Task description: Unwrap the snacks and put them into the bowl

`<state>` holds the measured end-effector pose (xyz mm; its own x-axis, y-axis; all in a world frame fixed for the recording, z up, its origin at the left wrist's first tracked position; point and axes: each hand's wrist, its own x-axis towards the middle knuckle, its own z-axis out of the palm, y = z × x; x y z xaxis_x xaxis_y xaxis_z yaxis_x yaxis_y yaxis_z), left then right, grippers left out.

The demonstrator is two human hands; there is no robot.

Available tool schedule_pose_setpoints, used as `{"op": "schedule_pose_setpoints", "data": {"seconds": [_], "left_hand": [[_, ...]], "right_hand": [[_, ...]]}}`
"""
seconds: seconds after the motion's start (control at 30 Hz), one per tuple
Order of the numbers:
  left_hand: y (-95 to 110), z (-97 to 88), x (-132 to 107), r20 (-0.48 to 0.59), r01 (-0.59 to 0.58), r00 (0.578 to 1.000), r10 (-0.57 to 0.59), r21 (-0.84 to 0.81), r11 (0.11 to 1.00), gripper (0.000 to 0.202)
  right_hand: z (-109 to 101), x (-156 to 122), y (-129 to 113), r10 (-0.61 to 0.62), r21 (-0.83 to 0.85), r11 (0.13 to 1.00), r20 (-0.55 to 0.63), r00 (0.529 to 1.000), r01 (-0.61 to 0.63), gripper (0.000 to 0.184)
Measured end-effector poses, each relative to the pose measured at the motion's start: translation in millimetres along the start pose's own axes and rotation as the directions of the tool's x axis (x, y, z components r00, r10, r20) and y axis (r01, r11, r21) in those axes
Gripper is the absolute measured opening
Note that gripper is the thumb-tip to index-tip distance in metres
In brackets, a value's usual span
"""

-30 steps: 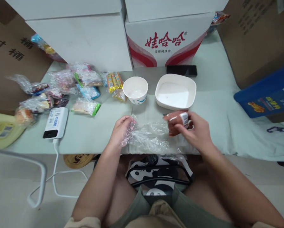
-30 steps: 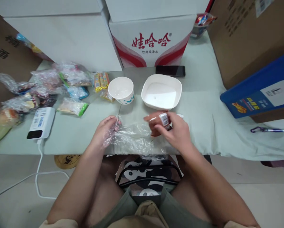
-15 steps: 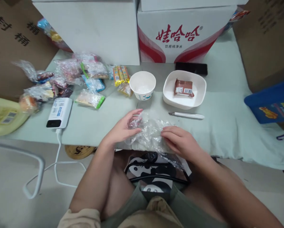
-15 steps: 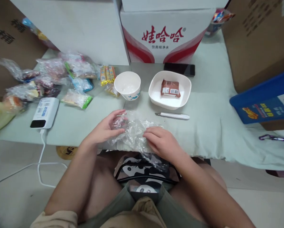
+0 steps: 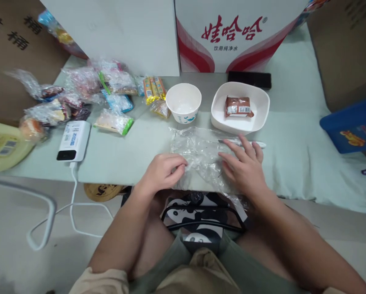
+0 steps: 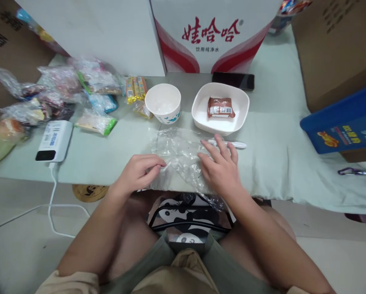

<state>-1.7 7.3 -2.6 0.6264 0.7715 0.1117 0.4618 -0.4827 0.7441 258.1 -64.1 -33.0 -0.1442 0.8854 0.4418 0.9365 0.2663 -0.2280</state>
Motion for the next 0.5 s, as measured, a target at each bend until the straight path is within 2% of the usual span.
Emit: {"op": "schedule_pose_setpoints", "data": {"seconds": [0.07, 0.1, 0.17, 0.23, 0.27, 0.3, 0.37, 0.43, 0.5], "left_hand": [[-2.6, -6.8, -2.6, -0.006, 0.085, 0.996, -0.085, -0.022, 0.996, 0.027], [-4.5, -9.8, -3.9, -0.058, 0.117, 0.991, -0.118, -0.027, 0.993, 0.030], [-7.7, -11.5, -4.0, -0.253, 0.150, 0.956, -0.147, -0.009, 0.989, 0.033], [-9.2, -6.4, 0.3, -0.427, 0.122, 0.899, -0.093, 0.042, 0.992, 0.028], [-9.8, -2.2, 3.9, -0.445, 0.080, 0.895, -0.041, 0.070, 0.994, 0.022], [-10.5, 2.1, 7.9, -0.389, 0.019, 0.921, 0.017, 0.090, 0.996, 0.017], [-13.3, 8.5, 15.2, -0.143, -0.068, 0.986, 0.082, 0.104, 0.992, 0.026], [-17.8, 8.5, 18.7, 0.083, -0.039, 0.996, 0.028, 0.136, 0.990, 0.049], [-23.3, 2.4, 17.0, 0.201, 0.031, 0.977, -0.072, 0.201, 0.979, 0.070]], "right_hand": [[-0.9, 0.7, 5.6, 0.059, -0.013, 0.998, -0.018, 0.998, -0.059, 0.018], [-1.9, 0.5, 8.0, 0.087, 0.002, 0.996, -0.048, 0.995, -0.087, 0.018], [-3.9, -0.9, 10.7, 0.090, 0.085, 0.993, -0.106, 0.990, -0.081, 0.019], [-4.2, -2.1, 10.5, 0.015, 0.190, 0.982, -0.088, 0.996, 0.002, 0.020], [-3.6, -2.1, 10.0, -0.037, 0.224, 0.973, -0.040, 0.999, 0.045, 0.021], [-2.5, -1.8, 9.9, -0.079, 0.240, 0.968, 0.020, 0.997, 0.072, 0.022], [0.3, -0.4, 11.7, -0.114, 0.224, 0.971, 0.122, 0.986, 0.084, 0.027], [3.2, 0.6, 17.3, -0.097, 0.190, 0.980, 0.166, 0.981, 0.065, 0.033], [5.6, 0.4, 25.2, -0.073, 0.155, 0.987, 0.197, 0.978, 0.042, 0.040]]}}
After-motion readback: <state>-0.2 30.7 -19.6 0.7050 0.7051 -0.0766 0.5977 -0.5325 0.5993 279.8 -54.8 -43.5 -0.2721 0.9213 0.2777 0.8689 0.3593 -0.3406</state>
